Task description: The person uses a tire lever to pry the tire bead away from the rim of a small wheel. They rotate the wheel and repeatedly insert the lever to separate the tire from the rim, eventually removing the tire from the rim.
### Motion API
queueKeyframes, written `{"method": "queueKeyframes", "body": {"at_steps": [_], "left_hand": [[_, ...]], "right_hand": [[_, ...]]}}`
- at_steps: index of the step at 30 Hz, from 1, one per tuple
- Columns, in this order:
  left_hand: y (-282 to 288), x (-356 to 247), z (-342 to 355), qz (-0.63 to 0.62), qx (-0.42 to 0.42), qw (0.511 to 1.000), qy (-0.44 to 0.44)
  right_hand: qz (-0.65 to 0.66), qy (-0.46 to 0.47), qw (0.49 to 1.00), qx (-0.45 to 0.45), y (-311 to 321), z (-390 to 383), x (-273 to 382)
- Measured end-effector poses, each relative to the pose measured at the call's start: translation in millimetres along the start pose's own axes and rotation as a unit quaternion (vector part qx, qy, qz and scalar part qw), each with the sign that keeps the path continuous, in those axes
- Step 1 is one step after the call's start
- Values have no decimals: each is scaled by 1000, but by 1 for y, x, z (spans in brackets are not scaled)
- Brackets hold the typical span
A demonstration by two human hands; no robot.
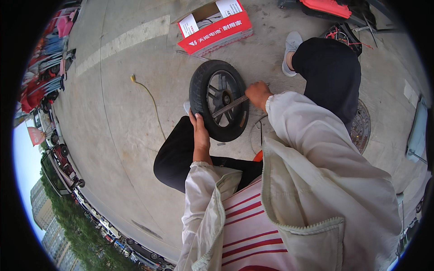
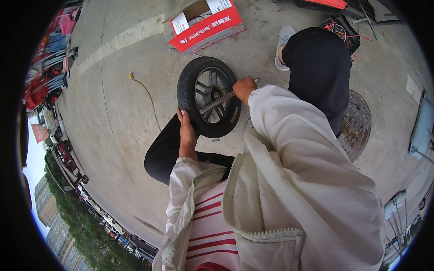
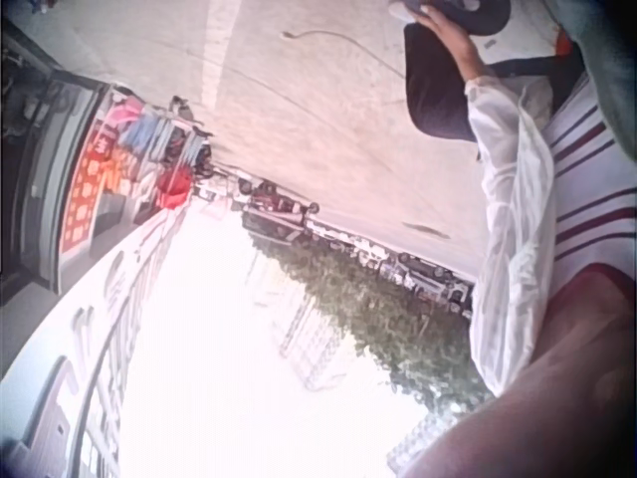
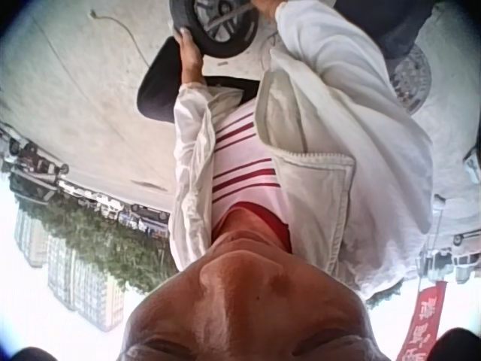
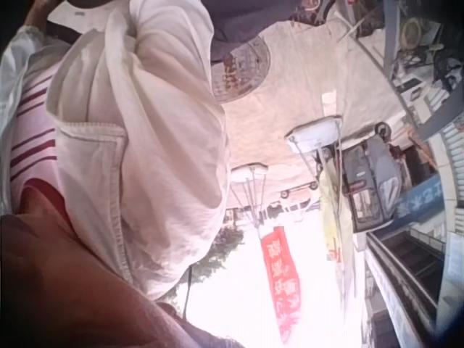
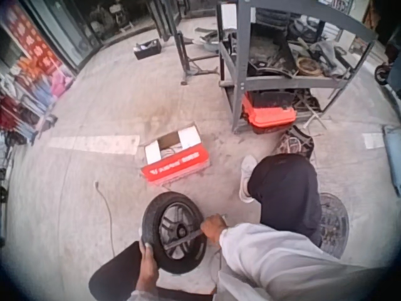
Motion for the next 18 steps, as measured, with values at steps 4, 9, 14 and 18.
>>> {"method": "queueKeyframes", "body": {"at_steps": [4,9,14,18], "left_hand": [[-4,-5,3,8,1,1000,2],[-6,-9,10,33,15,999,-5],[-7,-16,12,55,16,998,-15],[-20,-29,14,68,40,996,-34]], "right_hand": [[-14,8,1000,-25,9,22,0],[-12,53,984,-172,46,47,-1],[17,141,923,-357,115,39,-6],[11,209,883,-421,168,32,-22]]}}
Point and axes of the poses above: each hand's wrist, its own z-axis towards the middle knuckle, its own y-axis out of the back of the hand, x = y × z, the point moved 8 cm from there along z, towards the middle knuckle, and after that the axes turned 11 degrees about -y, right-handed, at the moved point
